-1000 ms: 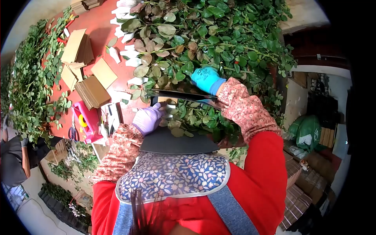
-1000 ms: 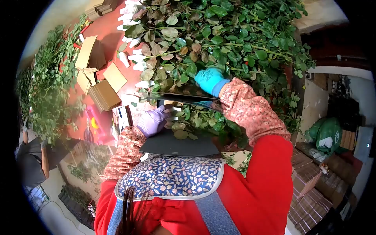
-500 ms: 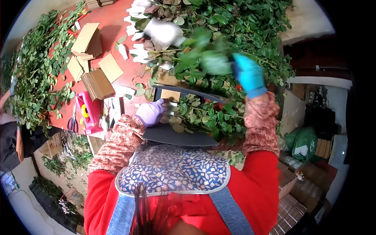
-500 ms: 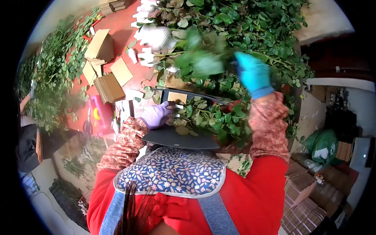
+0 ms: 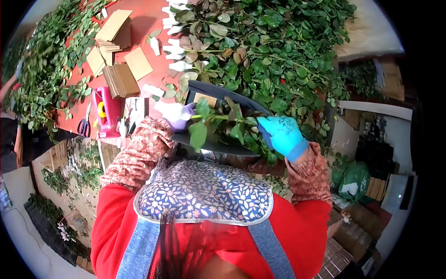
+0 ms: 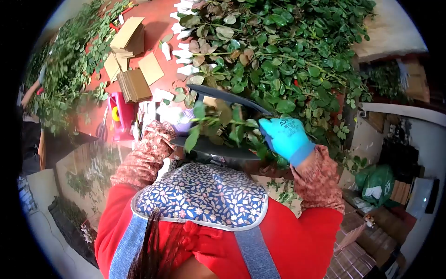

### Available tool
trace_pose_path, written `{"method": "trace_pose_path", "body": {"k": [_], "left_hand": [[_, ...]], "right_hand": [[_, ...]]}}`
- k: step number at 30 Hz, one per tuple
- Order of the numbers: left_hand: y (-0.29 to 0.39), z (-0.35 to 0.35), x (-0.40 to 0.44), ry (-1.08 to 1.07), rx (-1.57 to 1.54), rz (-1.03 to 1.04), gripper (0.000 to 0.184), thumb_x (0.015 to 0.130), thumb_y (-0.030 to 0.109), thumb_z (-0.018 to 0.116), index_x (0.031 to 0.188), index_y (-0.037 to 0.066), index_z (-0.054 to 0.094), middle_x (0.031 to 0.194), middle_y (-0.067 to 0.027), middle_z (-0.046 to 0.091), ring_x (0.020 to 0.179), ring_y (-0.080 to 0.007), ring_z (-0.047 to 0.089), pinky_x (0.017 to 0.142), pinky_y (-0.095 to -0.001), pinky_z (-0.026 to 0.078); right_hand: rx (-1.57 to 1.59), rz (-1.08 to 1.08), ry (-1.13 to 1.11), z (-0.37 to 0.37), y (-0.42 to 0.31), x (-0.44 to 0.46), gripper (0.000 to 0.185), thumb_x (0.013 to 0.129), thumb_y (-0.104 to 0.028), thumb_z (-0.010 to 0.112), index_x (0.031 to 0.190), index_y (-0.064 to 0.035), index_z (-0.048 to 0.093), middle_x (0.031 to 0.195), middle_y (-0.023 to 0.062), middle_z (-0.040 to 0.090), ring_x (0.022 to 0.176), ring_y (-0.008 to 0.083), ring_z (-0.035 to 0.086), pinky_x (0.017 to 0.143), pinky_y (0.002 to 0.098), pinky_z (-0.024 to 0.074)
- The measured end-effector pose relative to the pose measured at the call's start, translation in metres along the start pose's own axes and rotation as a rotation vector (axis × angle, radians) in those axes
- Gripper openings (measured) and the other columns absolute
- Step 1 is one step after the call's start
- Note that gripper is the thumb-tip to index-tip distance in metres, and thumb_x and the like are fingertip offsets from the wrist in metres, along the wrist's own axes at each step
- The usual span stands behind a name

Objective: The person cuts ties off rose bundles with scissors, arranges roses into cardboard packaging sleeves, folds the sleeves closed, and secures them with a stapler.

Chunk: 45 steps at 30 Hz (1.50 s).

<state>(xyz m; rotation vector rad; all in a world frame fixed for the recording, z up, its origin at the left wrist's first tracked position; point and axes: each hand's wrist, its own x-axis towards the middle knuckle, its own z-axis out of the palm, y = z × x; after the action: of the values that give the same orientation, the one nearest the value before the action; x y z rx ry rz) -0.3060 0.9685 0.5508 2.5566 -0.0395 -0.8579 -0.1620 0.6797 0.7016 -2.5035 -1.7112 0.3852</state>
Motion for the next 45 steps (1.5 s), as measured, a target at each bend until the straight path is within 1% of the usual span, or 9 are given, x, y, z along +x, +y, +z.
{"method": "trace_pose_path", "body": {"k": [14, 15, 17, 21, 30, 38, 40, 42, 45], "left_hand": [[-0.019, 0.021, 0.008, 0.331, -0.585, 0.431, 0.041, 0.084, -0.003, 0.061, 0.123, 0.009, 0.061, 0.118, -0.0082, 0.061, 0.106, -0.0281, 0.062, 0.087, -0.0330, 0.050], [-0.020, 0.025, 0.018, 0.007, -1.397, -0.031, 0.039, 0.087, 0.000, 0.060, 0.125, 0.010, 0.060, 0.116, -0.0081, 0.062, 0.105, -0.0286, 0.063, 0.085, -0.0330, 0.050], [-0.007, 0.003, 0.011, 0.007, -1.487, -0.061, 0.039, 0.088, 0.002, 0.060, 0.126, 0.010, 0.060, 0.116, -0.0065, 0.063, 0.104, -0.0258, 0.063, 0.084, -0.0327, 0.051], [-0.005, 0.005, 0.026, 0.397, -0.934, 0.343, 0.030, 0.099, 0.025, 0.054, 0.126, 0.013, 0.061, 0.097, 0.0010, 0.065, 0.071, -0.0059, 0.057, 0.061, -0.0217, 0.047], [-0.009, -0.004, 0.034, 0.351, 0.032, 0.269, 0.055, 0.083, 0.012, 0.067, 0.136, 0.014, 0.050, 0.130, -0.0171, 0.052, 0.096, -0.0364, 0.062, 0.078, -0.0422, 0.053], [-0.003, 0.009, 0.028, 0.430, -0.064, 0.215, 0.049, 0.086, 0.005, 0.062, 0.133, 0.019, 0.054, 0.127, -0.0111, 0.054, 0.085, -0.0318, 0.065, 0.070, -0.0388, 0.055], [-0.001, 0.009, 0.030, 0.397, -0.066, 0.194, 0.049, 0.086, 0.001, 0.060, 0.132, 0.016, 0.054, 0.125, -0.0099, 0.055, 0.087, -0.0289, 0.066, 0.071, -0.0360, 0.056], [-0.007, 0.020, 0.036, 0.408, -0.335, 0.274, 0.050, 0.086, -0.003, 0.059, 0.133, 0.012, 0.053, 0.124, -0.0076, 0.056, 0.091, -0.0249, 0.067, 0.073, -0.0323, 0.057], [0.001, 0.011, 0.028, 0.436, -0.202, 0.258, 0.048, 0.085, -0.006, 0.059, 0.131, 0.009, 0.054, 0.124, -0.0058, 0.058, 0.094, -0.0195, 0.067, 0.075, -0.0275, 0.057]], "right_hand": [[0.301, 0.259, -0.674, 0.151, 0.136, 0.023, 0.029, 0.084, -0.021, 0.064, 0.111, -0.0088, 0.065, 0.097, 0.0176, 0.067, 0.085, 0.0373, 0.064, 0.077, 0.0449, 0.0503], [0.343, 0.312, -0.673, 0.153, 0.136, 0.023, 0.028, 0.084, -0.021, 0.063, 0.109, -0.0090, 0.065, 0.096, 0.0177, 0.067, 0.084, 0.0375, 0.064, 0.076, 0.0452, 0.0503], [0.400, 0.340, -0.607, 0.158, 0.136, 0.018, 0.025, 0.084, -0.021, 0.062, 0.106, -0.0086, 0.066, 0.094, 0.0185, 0.067, 0.083, 0.0381, 0.064, 0.074, 0.0457, 0.0501], [0.300, 0.326, -0.530, 0.137, 0.109, 0.011, 0.023, 0.084, -0.021, 0.060, 0.103, -0.0082, 0.066, 0.091, 0.0180, 0.067, 0.082, 0.0385, 0.064, 0.073, 0.0463, 0.0511], [0.159, 0.310, -0.064, 0.142, 0.092, -0.013, 0.018, 0.080, -0.016, 0.063, 0.098, -0.0135, 0.068, 0.088, 0.0123, 0.067, 0.080, 0.0347, 0.065, 0.069, 0.0465, 0.0515], [0.192, 0.441, -0.550, 0.059, 0.097, 0.010, 0.023, 0.083, -0.017, 0.067, 0.105, -0.0113, 0.069, 0.098, 0.0166, 0.068, 0.088, 0.0338, 0.066, 0.077, 0.0436, 0.0536], [0.544, 0.661, -0.146, 0.010, 0.099, 0.014, 0.022, 0.089, -0.023, 0.064, 0.108, -0.0136, 0.069, 0.098, 0.0150, 0.069, 0.090, 0.0321, 0.067, 0.078, 0.0404, 0.0533], [0.404, 0.288, 0.277, -0.021, 0.086, 0.052, 0.023, 0.091, -0.027, 0.062, 0.110, -0.0141, 0.068, 0.101, 0.0139, 0.069, 0.092, 0.0311, 0.067, 0.080, 0.0370, 0.0524], [0.309, 0.053, 0.160, 0.001, 0.075, 0.129, 0.030, 0.089, -0.032, 0.063, 0.112, -0.0130, 0.067, 0.105, 0.0119, 0.069, 0.096, 0.0308, 0.066, 0.084, 0.0376, 0.0515]]}}
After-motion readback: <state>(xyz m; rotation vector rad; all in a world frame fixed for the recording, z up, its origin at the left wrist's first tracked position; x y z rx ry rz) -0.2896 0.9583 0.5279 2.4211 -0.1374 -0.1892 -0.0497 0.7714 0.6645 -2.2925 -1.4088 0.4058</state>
